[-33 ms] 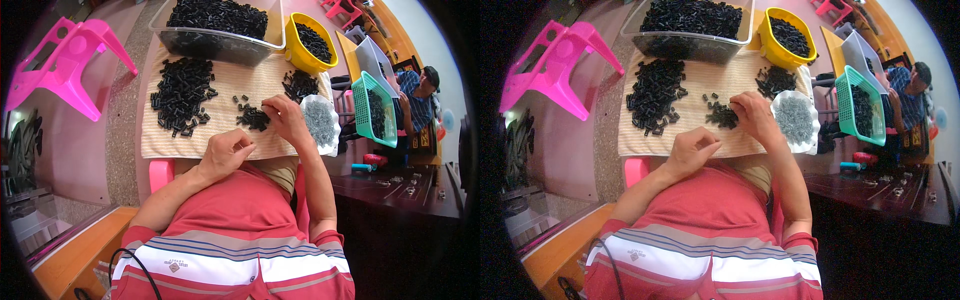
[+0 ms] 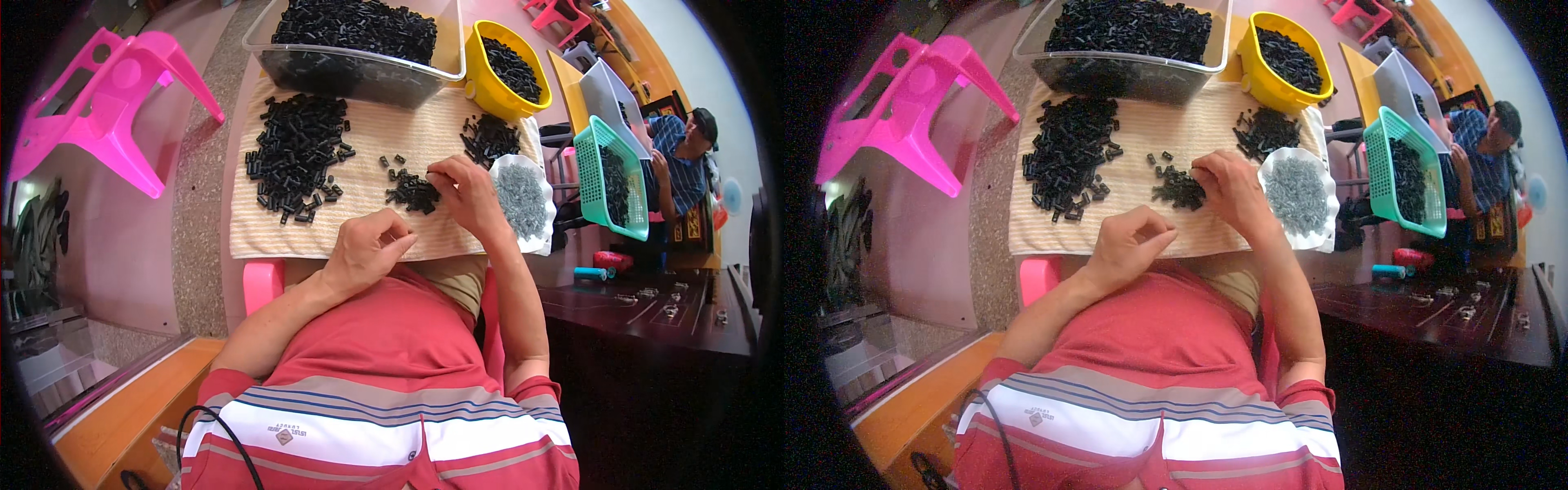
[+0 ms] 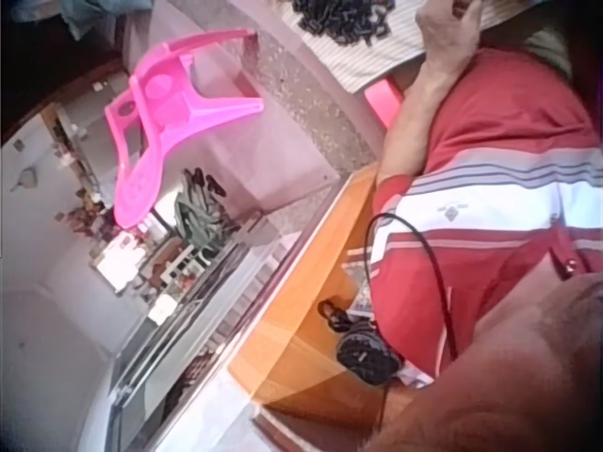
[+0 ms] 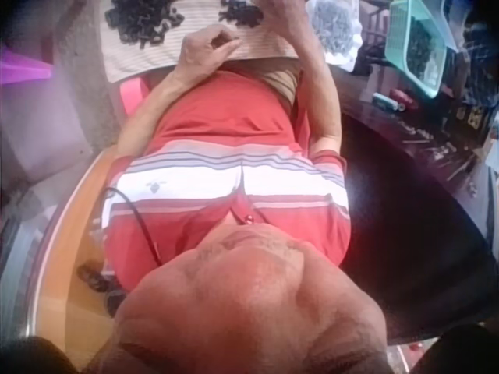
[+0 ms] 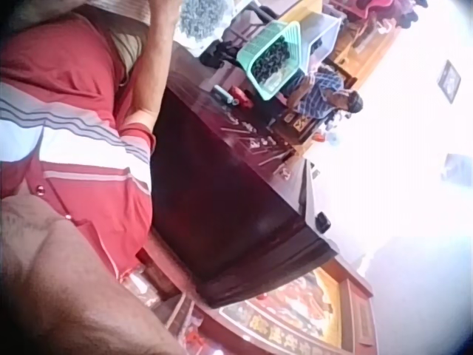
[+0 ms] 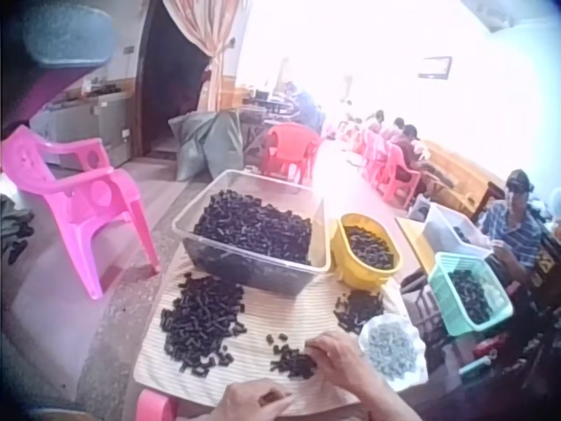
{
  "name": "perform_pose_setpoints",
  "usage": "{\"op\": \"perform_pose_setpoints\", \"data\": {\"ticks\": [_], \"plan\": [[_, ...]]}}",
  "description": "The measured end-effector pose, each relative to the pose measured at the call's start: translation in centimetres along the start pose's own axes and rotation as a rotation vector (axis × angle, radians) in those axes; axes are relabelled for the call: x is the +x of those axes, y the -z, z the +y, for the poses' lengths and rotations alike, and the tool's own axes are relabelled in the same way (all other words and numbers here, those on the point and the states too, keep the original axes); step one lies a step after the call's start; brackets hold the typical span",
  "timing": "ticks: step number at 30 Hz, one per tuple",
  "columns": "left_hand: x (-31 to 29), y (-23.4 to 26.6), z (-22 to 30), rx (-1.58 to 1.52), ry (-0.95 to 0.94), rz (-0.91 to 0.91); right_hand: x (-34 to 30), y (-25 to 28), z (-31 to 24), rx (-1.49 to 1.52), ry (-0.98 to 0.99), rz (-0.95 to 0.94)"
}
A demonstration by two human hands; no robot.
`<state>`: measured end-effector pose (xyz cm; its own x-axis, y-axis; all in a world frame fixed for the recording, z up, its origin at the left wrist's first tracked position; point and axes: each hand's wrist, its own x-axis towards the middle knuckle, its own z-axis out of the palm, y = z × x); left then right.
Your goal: The person assembles small components by picking up plastic connectors and pins from the table and fitting them together by hand.
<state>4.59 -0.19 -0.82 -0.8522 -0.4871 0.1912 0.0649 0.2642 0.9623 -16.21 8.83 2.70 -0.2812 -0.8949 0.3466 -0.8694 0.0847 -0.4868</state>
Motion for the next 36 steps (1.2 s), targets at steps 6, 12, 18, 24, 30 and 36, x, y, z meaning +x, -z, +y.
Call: {"op": "perform_pose_setpoints", "data": {"ticks": [6, 12, 18, 24, 30, 36], "plan": [[0.1, -0.2, -0.1, -0.004, 0.042, 0.006, -1.0, -0.3, 0.1, 0.031, -0.044, -0.011], [-0.1, -0.4, 0.2, 0.009, 0.039, -0.003, -0.9, 0.0, 0.1, -0.040, 0.030, 0.055], [-0.1, -0.5, -0.3, 0.011, 0.009, 0.004, -0.5, -0.5, 0.0, -0.105, 0.046, 0.017], [-0.1, -0.2, 0.2, 0.034, 0.015, -0.002, 0.5, -0.2, -0.8, -0.101, 0.053, 0.009], [-0.2, -0.4, -0.4, 0.051, -0.022, 0.015, 3.0, -1.9, -3.0, -0.156, 0.088, -0.166], [0.0, -0.2, -0.1, 0.060, -0.025, 0.000, 4.3, -3.4, -2.8, -0.307, 0.105, -0.324]]}}
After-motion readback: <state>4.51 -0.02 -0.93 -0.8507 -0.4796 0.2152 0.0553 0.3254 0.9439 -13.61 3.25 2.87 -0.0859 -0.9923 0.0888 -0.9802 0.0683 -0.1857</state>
